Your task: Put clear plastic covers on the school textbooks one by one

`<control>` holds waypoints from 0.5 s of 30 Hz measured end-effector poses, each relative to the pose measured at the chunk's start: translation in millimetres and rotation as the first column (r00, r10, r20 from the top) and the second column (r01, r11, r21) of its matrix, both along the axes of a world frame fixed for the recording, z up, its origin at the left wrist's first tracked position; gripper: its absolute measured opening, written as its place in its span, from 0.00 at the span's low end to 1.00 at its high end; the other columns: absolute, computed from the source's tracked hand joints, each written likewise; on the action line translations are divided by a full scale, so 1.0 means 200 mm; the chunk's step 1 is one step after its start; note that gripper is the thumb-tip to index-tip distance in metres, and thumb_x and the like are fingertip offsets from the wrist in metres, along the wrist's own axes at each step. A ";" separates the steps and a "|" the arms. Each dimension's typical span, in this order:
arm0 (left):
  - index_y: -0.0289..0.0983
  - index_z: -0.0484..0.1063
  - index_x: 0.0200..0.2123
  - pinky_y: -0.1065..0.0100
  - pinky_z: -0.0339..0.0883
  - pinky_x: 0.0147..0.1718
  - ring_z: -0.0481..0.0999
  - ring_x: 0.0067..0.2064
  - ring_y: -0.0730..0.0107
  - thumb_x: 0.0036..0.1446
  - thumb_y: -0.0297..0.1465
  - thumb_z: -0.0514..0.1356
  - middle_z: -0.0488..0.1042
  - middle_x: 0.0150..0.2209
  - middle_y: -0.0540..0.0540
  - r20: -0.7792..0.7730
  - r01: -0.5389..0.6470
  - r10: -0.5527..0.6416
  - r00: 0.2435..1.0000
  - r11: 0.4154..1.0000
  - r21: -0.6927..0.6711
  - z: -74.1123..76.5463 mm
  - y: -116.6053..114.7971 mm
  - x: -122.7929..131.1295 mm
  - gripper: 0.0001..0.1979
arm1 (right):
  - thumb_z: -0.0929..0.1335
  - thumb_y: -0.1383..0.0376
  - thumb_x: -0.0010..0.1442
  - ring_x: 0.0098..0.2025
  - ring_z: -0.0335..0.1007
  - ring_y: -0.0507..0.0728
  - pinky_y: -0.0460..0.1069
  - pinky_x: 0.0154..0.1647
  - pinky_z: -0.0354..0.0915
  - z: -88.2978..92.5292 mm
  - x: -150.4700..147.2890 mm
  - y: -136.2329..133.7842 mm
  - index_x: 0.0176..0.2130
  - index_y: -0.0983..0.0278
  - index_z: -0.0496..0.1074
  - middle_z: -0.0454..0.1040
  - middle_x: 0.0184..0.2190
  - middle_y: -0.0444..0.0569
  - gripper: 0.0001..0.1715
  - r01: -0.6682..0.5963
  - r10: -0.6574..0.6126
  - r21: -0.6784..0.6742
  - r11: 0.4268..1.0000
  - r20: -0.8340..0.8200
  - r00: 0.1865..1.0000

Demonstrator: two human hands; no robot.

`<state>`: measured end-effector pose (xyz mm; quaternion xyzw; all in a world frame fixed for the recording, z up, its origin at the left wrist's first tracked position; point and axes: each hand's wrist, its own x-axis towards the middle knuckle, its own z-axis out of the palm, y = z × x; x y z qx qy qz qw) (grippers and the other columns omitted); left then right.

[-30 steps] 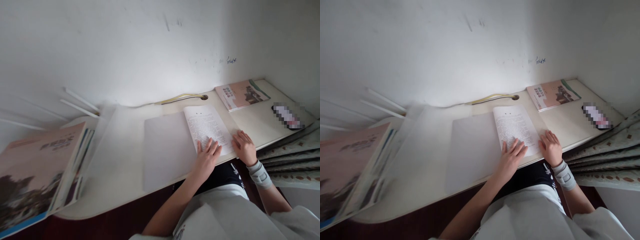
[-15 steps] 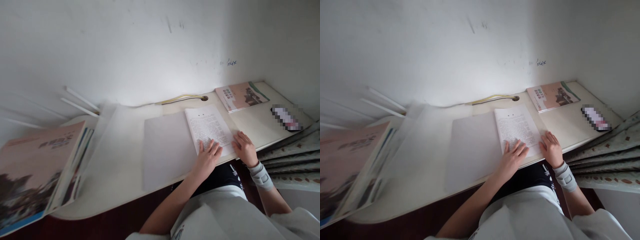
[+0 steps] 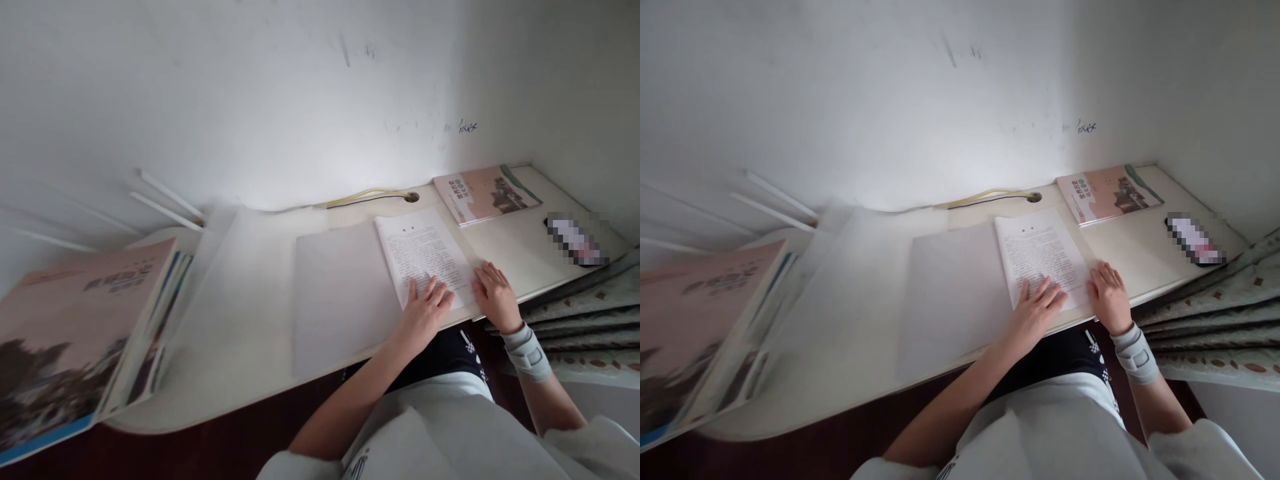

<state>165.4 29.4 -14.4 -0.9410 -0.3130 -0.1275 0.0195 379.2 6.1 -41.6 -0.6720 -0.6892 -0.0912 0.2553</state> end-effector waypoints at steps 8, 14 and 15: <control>0.41 0.65 0.52 0.39 0.51 0.56 0.56 0.62 0.55 0.63 0.27 0.46 0.66 0.56 0.42 -0.027 0.022 -0.022 0.999 1.000 -0.020 0.02 0.01 0.05 0.17 | 0.59 0.62 0.62 0.57 0.61 0.64 0.60 0.55 0.60 0.00 0.00 0.00 0.47 0.71 0.70 0.69 0.52 0.63 0.20 0.008 -0.008 0.004 1.000 0.028 1.000; 0.38 0.60 0.57 0.39 0.50 0.56 0.54 0.63 0.53 0.63 0.28 0.47 0.62 0.59 0.39 -0.037 -0.011 0.011 0.999 1.000 -0.002 0.04 -0.02 0.01 0.20 | 0.59 0.62 0.62 0.57 0.62 0.65 0.60 0.55 0.61 0.01 -0.01 0.00 0.47 0.70 0.71 0.69 0.52 0.63 0.20 0.008 -0.008 0.000 1.000 0.037 0.999; 0.37 0.59 0.58 0.39 0.50 0.56 0.53 0.63 0.50 0.62 0.27 0.48 0.60 0.60 0.37 -0.043 -0.055 0.055 0.998 0.998 0.004 0.04 -0.03 0.00 0.21 | 0.59 0.62 0.62 0.57 0.62 0.64 0.60 0.55 0.61 0.01 -0.01 0.00 0.47 0.70 0.70 0.69 0.52 0.62 0.20 0.008 -0.008 0.001 1.000 0.031 0.999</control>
